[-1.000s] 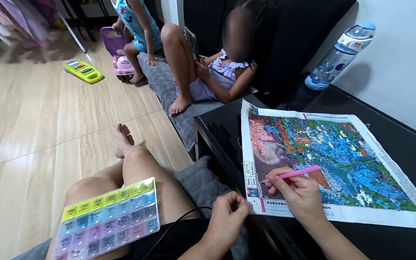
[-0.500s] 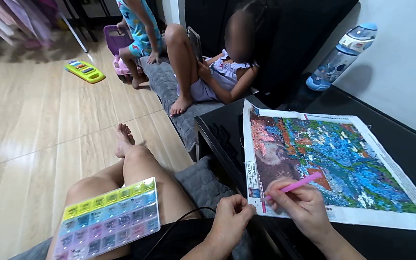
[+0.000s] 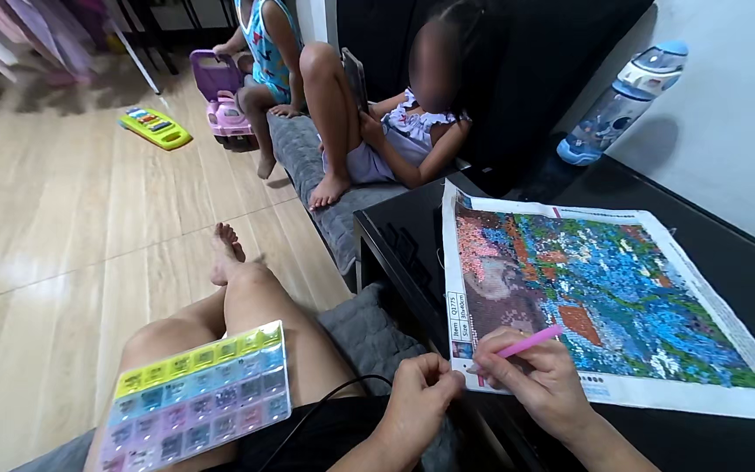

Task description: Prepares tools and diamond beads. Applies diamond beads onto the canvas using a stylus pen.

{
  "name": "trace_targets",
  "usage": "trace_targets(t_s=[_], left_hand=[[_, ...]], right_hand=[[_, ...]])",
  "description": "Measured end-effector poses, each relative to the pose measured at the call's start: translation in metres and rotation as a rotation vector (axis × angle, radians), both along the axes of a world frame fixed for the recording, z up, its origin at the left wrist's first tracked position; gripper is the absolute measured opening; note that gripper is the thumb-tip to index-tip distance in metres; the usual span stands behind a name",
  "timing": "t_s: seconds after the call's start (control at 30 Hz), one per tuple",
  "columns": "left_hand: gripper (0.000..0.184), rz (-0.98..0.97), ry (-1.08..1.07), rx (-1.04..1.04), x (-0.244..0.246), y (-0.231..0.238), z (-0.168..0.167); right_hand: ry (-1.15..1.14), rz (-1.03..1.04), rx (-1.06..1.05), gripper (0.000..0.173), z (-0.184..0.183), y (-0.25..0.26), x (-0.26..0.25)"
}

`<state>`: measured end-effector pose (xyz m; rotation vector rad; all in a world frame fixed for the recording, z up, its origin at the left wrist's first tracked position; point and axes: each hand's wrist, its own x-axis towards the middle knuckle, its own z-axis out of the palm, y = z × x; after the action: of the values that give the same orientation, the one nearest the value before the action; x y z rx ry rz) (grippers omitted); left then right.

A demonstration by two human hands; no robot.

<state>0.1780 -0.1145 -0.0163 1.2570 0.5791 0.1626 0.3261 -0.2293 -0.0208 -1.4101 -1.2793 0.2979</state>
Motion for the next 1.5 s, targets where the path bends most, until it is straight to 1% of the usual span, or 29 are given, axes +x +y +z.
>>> trace_targets(t_s=[0.33,0.47,0.9,1.03,1.23,1.4,1.5], left_hand=[[0.013,0.004,-0.006,-0.004,-0.0002,0.0003,-0.0005],[0.013,0.005,-0.003,-0.009,-0.0004,0.0001,-0.0002],[0.014,0.005,-0.009,-0.008,-0.0002,0.0005,-0.0008],[0.015,0.005,-0.002,-0.018,0.0,0.0006,-0.0005],[0.014,0.001,-0.005,-0.029,-0.0011,0.0012,-0.0006],[0.014,-0.038,-0.002,-0.015,-0.0046,0.0028,-0.002],[0.015,-0.085,-0.004,-0.021,-0.006,0.0041,-0.0032]], right_hand=[[-0.043,-0.059,-0.002,0.025,0.0015,-0.0014,0.0035],[-0.034,-0.07,-0.002,0.024,0.0024,-0.0016,0.0027],[-0.089,0.01,0.014,0.025,-0.0013,0.0,0.001],[-0.103,0.003,0.023,0.025,-0.001,0.0001,0.0012],[-0.001,-0.089,0.036,0.019,0.0027,-0.0011,0.0033],[0.051,-0.278,0.058,0.013,0.0056,0.0012,0.0058],[0.057,-0.319,0.065,0.012,0.0039,0.0039,0.0078]])
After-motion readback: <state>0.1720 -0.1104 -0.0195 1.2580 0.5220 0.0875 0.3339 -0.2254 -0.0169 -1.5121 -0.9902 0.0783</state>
